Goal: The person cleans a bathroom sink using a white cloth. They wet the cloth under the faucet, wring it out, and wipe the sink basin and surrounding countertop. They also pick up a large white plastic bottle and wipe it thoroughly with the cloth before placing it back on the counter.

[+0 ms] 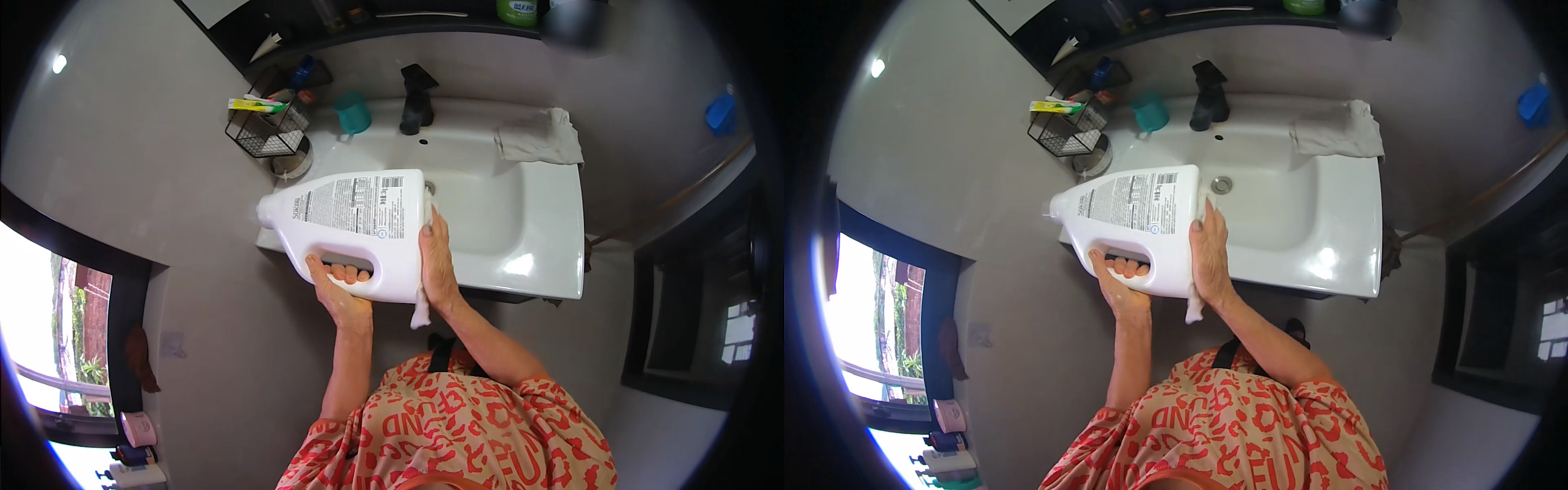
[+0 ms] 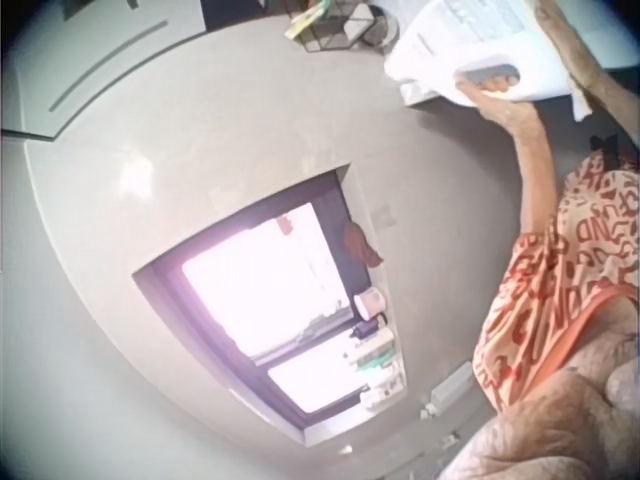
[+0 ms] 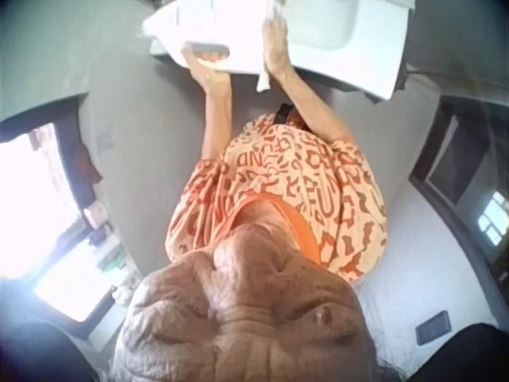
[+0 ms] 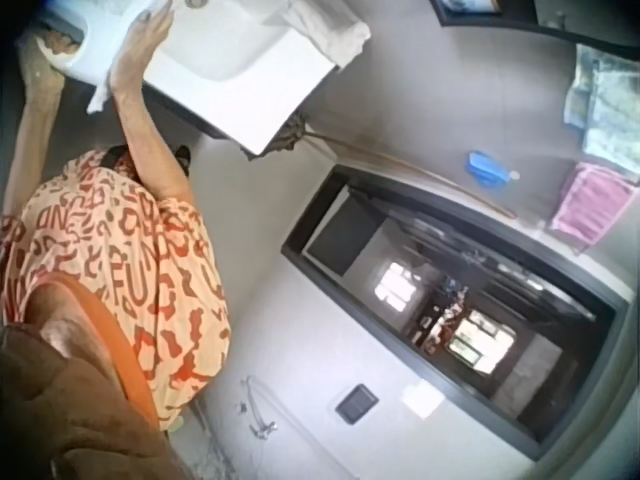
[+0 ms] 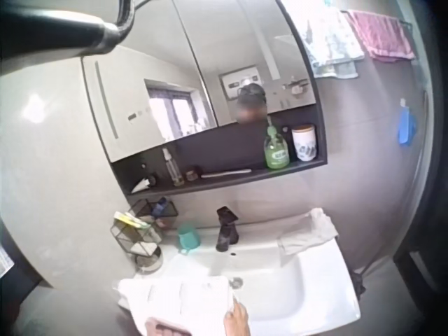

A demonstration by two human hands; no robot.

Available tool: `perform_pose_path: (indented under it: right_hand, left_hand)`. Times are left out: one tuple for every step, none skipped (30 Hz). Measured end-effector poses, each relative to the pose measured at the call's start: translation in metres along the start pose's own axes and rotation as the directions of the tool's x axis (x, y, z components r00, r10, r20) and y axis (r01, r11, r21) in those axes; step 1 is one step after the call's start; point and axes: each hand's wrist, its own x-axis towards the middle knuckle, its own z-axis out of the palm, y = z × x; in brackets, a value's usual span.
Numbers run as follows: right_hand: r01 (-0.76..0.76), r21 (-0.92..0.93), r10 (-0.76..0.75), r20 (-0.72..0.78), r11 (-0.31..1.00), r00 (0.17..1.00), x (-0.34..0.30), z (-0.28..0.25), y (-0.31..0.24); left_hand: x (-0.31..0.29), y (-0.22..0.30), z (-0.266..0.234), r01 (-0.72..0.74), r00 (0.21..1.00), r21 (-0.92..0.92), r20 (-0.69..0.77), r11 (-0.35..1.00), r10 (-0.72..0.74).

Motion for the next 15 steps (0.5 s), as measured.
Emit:
perform_pose_path:
  right_hand:
    - [-0.003,-0.028,0.003,0.014,1.000,1.000,-0.008,0.002,-0.001]
    - [-0.006,-0.069,0.007,0.026,0.998,1.000,-0.015,0.001,-0.008]
    - [0.001,-0.147,0.010,0.079,0.989,0.997,-0.023,0.001,-0.006]
    - [0.012,-0.223,0.018,0.135,0.975,0.991,-0.032,-0.002,-0.003]
    - [0.029,-0.298,0.030,0.191,0.954,0.981,-0.041,-0.004,0.000]
    - [0.110,-0.399,-0.027,0.206,0.910,0.978,-0.052,-0.006,0.000]
    - [0.056,-0.323,0.026,0.241,0.945,0.970,-0.059,-0.011,-0.005]
    - [-0.004,-0.247,0.075,0.278,0.969,0.958,-0.065,-0.017,-0.011]
    - [-0.068,-0.172,0.121,0.318,0.983,0.940,-0.068,-0.020,-0.018]
    - [-0.168,-0.024,0.169,0.254,0.985,0.952,-0.068,-0.020,-0.025]
    - [-0.115,-0.052,0.122,0.162,0.992,0.979,-0.058,-0.022,-0.041]
    - [0.075,-0.170,-0.070,0.037,0.983,0.997,-0.043,-0.023,-0.044]
    - [0.296,-0.290,-0.336,-0.098,0.910,0.937,-0.022,-0.025,-0.046]
    - [0.252,-0.210,-0.290,-0.174,0.945,0.941,-0.005,-0.023,-0.051]
    - [0.293,-0.275,-0.346,-0.168,0.916,0.923,0.013,-0.021,-0.052]
  left_hand:
    - [0.002,0.001,-0.001,-0.009,1.000,0.009,0.004,1.000,0.009]
    - [0.004,0.001,-0.002,-0.018,1.000,0.018,0.007,1.000,0.018]
    - [0.006,0.002,-0.003,-0.028,1.000,0.027,0.010,0.999,0.027]
    - [0.007,0.004,-0.002,-0.049,0.999,0.039,-0.014,0.998,0.050]
    - [0.009,0.005,0.000,-0.070,0.997,0.050,-0.037,0.996,0.072]
    - [0.011,0.007,0.001,-0.092,0.994,0.061,-0.062,0.994,0.095]
    - [0.013,0.009,-0.002,-0.090,0.994,0.055,-0.057,0.994,0.093]
    - [0.017,0.011,-0.006,-0.087,0.995,0.051,-0.049,0.995,0.089]
    - [0.019,0.012,-0.009,-0.085,0.995,0.046,-0.042,0.995,0.087]
    - [0.019,0.010,-0.009,-0.069,0.997,0.043,-0.024,0.997,0.070]
    - [0.017,0.010,-0.011,-0.059,0.998,0.040,-0.018,0.997,0.059]
    - [0.015,0.009,-0.013,-0.048,0.999,0.038,-0.013,0.998,0.049]
    - [0.010,0.006,-0.012,-0.043,0.999,0.067,0.002,0.997,0.043]
    - [0.005,0.004,-0.011,-0.043,0.999,0.097,0.018,0.994,0.041]
    - [0.000,0.001,-0.010,-0.040,0.999,0.129,0.036,0.991,0.036]
